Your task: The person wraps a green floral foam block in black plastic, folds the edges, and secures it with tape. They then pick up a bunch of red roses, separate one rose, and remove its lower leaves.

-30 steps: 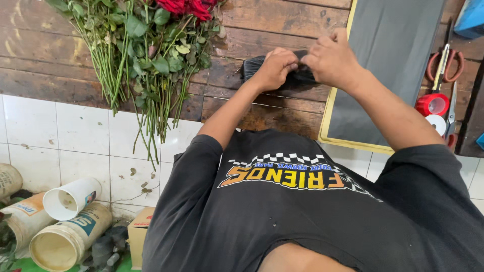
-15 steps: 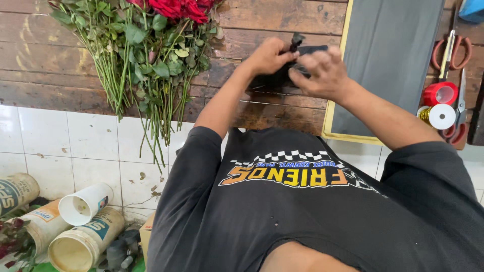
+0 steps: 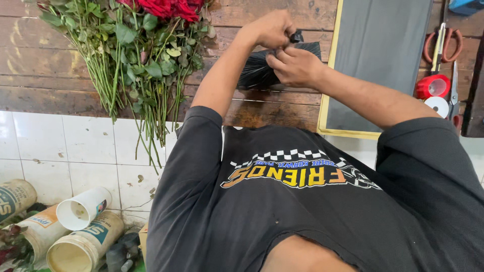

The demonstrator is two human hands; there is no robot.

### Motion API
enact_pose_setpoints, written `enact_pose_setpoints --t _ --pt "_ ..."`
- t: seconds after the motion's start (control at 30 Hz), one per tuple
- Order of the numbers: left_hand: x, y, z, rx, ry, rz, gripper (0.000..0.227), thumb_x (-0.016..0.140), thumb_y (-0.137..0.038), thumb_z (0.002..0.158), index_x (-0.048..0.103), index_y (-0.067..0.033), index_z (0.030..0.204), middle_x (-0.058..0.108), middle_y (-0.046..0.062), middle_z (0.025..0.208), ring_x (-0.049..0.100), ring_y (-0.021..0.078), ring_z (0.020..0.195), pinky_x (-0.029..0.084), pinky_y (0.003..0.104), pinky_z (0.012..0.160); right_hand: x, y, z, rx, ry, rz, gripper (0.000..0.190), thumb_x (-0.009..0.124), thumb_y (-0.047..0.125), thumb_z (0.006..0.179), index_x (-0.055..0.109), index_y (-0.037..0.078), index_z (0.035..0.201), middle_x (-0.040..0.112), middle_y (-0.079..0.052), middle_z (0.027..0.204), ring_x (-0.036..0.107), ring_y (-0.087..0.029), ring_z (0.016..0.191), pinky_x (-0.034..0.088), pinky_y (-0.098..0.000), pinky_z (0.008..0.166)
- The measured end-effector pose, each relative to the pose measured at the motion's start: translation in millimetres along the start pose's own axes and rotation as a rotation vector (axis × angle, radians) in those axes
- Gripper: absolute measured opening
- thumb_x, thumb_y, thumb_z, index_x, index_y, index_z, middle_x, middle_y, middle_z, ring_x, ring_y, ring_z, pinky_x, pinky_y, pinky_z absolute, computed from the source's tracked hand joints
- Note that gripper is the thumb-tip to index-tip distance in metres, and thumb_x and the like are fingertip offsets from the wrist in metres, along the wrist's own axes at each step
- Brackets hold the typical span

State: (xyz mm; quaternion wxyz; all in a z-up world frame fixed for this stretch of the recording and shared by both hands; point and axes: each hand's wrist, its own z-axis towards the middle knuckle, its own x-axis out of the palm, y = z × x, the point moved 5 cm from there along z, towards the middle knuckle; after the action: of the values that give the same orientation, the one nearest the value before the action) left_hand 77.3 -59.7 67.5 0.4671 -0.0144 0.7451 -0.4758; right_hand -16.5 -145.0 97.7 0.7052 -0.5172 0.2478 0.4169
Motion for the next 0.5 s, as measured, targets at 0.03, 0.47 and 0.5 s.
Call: enact_pose_setpoints --t 0.03,0.47,0.5 --pt "-1.0 3.3 -3.4 -0.021 -0.049 -0.142 0.013 0.066 -0.003 0.068 0.061 -0.0136 0.073 0.055 -0.004 0.066 0.048 0.0106 0.064 0.038 0.033 0.056 0.1 -1.1 -2.9 -0.010 -0.031 0.069 0.026 0.052 0.013 0.104 0.076 0.002 0.105 0.066 -0.009 0.117 0.064 -0.024 0.092 0.052 -0.0319 0.078" --pt "54.9 10.3 -65.0 0.027 -0.671 0.106 0.014 0.066 0.000 0.081 0.058 -0.0081 0.073 0.065 0.016 0.074 0.062 0.0421 0.071 0.044 0.052 0.064 49.1 -23.0 -38.6 0.374 0.049 0.798 0.017 0.062 0.000 0.089 0.055 0.003 0.104 0.055 -0.026 0.112 0.052 -0.044 0.069 0.041 -0.0506 0.053" --pt "60.9 9.5 -65.8 0.027 -0.667 0.105 0.014 0.066 0.000 0.081 0.058 -0.0081 0.073 0.065 0.016 0.074 0.062 0.0421 0.071 0.044 0.052 0.064 53.4 -29.7 -35.4 0.377 0.048 0.799 0.017 0.062 0.000 0.089 0.055 0.003 0.104 0.055 -0.026 0.112 0.052 -0.044 0.069 0.041 -0.0506 0.053"
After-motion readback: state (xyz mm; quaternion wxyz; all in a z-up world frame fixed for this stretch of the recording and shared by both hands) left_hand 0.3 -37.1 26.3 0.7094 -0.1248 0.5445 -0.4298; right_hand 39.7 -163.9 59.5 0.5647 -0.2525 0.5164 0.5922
